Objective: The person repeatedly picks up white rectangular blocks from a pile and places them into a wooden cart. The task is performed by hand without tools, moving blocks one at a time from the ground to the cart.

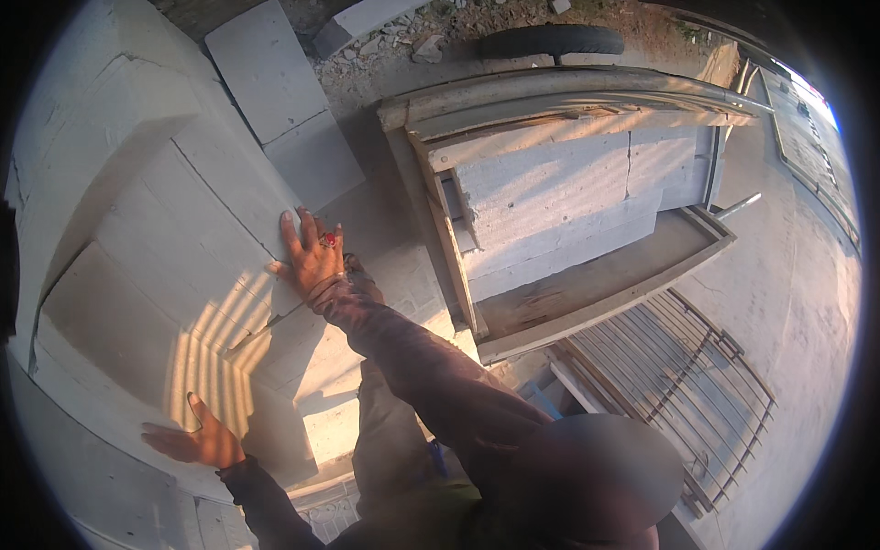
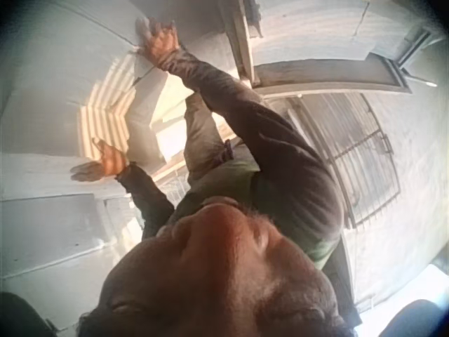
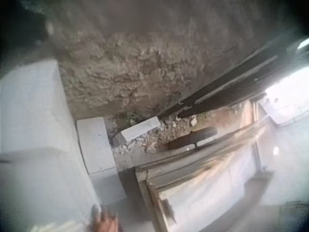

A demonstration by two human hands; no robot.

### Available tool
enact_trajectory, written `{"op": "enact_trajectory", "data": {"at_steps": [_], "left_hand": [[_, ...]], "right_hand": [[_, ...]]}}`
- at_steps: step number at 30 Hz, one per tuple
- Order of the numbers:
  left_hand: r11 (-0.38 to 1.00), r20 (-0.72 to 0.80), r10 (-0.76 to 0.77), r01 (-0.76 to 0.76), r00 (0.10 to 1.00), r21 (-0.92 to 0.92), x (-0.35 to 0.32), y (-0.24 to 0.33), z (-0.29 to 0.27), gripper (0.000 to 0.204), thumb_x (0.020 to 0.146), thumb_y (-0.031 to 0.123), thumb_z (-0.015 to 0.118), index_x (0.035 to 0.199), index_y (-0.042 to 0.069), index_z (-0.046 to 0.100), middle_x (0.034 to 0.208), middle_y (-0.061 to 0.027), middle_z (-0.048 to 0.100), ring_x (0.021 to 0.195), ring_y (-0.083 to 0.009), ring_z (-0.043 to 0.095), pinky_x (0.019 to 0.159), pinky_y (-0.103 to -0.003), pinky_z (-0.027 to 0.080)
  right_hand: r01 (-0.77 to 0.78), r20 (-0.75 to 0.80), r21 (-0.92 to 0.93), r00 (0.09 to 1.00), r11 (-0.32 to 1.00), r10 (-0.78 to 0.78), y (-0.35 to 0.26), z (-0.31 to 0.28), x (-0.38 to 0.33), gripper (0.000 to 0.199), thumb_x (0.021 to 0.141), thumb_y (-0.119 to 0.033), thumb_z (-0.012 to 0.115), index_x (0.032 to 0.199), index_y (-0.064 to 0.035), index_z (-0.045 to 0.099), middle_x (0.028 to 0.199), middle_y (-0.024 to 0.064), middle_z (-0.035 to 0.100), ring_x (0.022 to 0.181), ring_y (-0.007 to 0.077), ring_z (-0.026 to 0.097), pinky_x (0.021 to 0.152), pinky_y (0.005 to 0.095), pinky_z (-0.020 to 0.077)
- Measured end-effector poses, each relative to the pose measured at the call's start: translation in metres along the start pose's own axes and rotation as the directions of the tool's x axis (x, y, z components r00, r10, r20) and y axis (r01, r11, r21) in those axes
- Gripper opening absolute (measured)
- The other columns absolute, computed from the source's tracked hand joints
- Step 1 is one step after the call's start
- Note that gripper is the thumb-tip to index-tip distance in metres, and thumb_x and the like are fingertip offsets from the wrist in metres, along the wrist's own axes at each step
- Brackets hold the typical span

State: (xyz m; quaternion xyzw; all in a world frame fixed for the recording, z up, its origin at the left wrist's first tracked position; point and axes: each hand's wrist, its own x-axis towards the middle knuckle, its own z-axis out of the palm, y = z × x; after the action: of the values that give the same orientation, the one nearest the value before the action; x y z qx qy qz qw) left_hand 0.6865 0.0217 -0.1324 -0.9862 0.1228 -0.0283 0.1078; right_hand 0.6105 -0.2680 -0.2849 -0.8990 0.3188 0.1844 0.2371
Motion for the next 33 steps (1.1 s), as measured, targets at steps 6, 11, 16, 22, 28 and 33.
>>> {"op": "enact_trajectory", "data": {"at_steps": [6,11,16,22,28,33], "left_hand": [[0.939,0.045,-0.241,0.244,0.970,-0.242,0.001,0.013,-0.006,0.084,0.088,0.042,0.065,0.147,-0.002,0.025,0.153,-0.0276,0.021,0.143,-0.0420,0.019,0.115,-0.052,0.023],[0.890,-0.011,-0.189,0.167,0.982,-0.425,-0.022,0.006,-0.032,0.083,0.091,0.037,0.060,0.151,0.003,0.015,0.156,-0.0275,0.012,0.145,-0.0444,0.009,0.116,-0.057,0.008],[0.133,0.464,-0.728,0.768,0.505,-0.627,-0.204,0.016,-0.099,0.081,0.098,0.047,0.044,0.151,-0.002,0.008,0.159,-0.0232,0.004,0.147,-0.0403,0.005,0.117,-0.053,0.007],[-0.974,0.930,-0.219,-0.003,0.294,-0.228,-0.306,-0.041,0.007,0.074,0.097,0.052,0.042,0.146,-0.002,0.027,0.150,-0.0202,0.031,0.137,-0.0308,0.034,0.112,-0.042,0.028],[-0.819,0.749,-0.407,0.155,0.522,-0.552,-0.317,-0.024,0.064,0.069,0.096,0.057,0.032,0.138,0.003,0.043,0.136,-0.0132,0.049,0.123,-0.0305,0.049,0.104,-0.045,0.039],[-0.983,0.888,-0.125,-0.176,0.443,-0.050,-0.289,0.079,0.032,0.066,0.096,0.057,0.035,0.140,0.009,0.042,0.140,-0.0147,0.045,0.127,-0.0337,0.046,0.106,-0.056,0.035]], "right_hand": [[-0.066,0.068,-0.069,0.995,0.995,0.071,-0.005,-0.001,-0.005,0.093,0.082,-0.059,0.062,0.151,-0.0130,0.019,0.148,0.0167,0.030,0.133,0.0338,0.037,0.106,0.0624,0.0290],[-0.146,0.359,0.097,0.928,0.985,0.102,-0.002,-0.043,-0.002,0.088,0.086,-0.058,0.056,0.154,-0.0204,0.014,0.155,0.0161,0.023,0.138,0.0381,0.036,0.110,0.0586,0.0250],[0.084,0.190,0.183,0.975,0.979,-0.119,0.056,-0.078,-0.011,0.074,0.088,-0.054,0.055,0.146,-0.0104,0.037,0.140,0.0222,0.047,0.125,0.0395,0.049,0.104,0.0458,0.0406],[0.063,0.316,0.314,0.934,0.947,-0.167,0.080,-0.104,-0.084,0.065,0.092,-0.046,0.057,0.138,-0.0023,0.045,0.121,0.0280,0.060,0.112,0.0352,0.061,0.095,0.0395,0.0478],[0.116,0.453,0.298,0.857,0.948,-0.247,0.078,-0.107,-0.161,0.063,0.093,-0.046,0.057,0.137,-0.0020,0.046,0.115,0.0260,0.064,0.109,0.0339,0.063,0.094,0.0383,0.0478],[0.155,0.471,0.349,0.824,0.924,-0.316,0.058,-0.089,-0.201,0.077,0.091,-0.053,0.057,0.145,-0.0023,0.033,0.120,0.0263,0.061,0.111,0.0362,0.061,0.095,0.0404,0.0469]]}}
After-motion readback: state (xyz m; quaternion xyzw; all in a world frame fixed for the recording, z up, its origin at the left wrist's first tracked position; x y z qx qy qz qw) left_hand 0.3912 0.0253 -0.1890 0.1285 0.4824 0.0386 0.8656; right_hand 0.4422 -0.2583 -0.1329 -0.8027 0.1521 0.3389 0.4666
